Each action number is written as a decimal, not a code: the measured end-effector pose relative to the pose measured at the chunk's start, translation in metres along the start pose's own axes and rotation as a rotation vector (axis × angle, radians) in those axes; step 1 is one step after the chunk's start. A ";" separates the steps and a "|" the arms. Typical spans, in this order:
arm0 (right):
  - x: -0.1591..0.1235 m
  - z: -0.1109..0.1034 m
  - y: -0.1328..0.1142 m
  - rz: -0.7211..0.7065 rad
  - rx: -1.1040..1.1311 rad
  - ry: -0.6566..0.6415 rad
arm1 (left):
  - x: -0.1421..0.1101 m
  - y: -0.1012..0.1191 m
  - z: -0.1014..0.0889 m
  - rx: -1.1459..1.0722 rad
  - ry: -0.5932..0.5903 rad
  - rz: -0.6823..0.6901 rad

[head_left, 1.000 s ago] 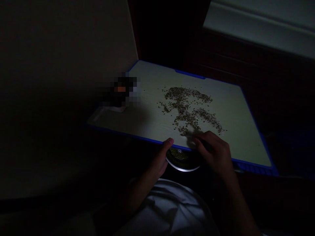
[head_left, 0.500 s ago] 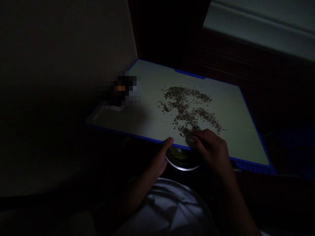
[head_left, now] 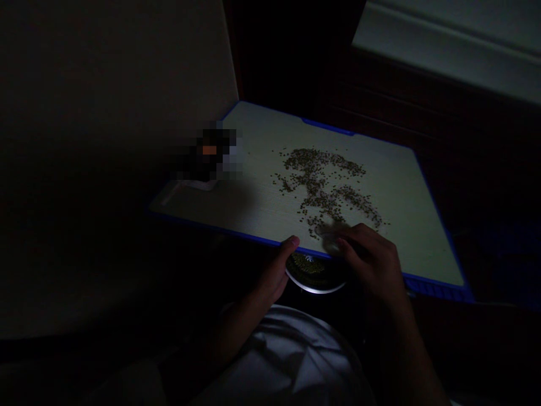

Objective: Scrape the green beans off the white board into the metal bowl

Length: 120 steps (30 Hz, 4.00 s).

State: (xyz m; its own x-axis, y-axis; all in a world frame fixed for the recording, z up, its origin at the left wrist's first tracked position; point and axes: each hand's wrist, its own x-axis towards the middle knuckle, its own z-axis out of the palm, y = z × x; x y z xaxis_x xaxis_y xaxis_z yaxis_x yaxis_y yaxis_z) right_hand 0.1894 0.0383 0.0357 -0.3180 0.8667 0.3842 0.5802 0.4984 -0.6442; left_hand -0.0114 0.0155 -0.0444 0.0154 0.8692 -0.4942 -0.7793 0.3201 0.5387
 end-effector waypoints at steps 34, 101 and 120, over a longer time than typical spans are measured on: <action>-0.006 -0.003 0.003 -0.118 0.113 -0.095 | 0.007 -0.007 -0.008 0.028 -0.017 -0.015; -0.002 0.004 0.008 -0.051 0.055 0.019 | 0.006 -0.005 -0.003 0.007 0.002 0.015; -0.001 0.001 0.001 -0.084 0.121 -0.098 | 0.006 -0.006 -0.006 0.027 -0.016 -0.011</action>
State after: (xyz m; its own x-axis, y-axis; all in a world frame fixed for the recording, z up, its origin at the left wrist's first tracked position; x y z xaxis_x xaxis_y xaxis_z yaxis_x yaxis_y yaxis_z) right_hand 0.1900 0.0383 0.0339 -0.4364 0.8166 0.3777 0.4559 0.5626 -0.6896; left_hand -0.0106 0.0162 -0.0546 0.0339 0.8712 -0.4897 -0.7615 0.3398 0.5519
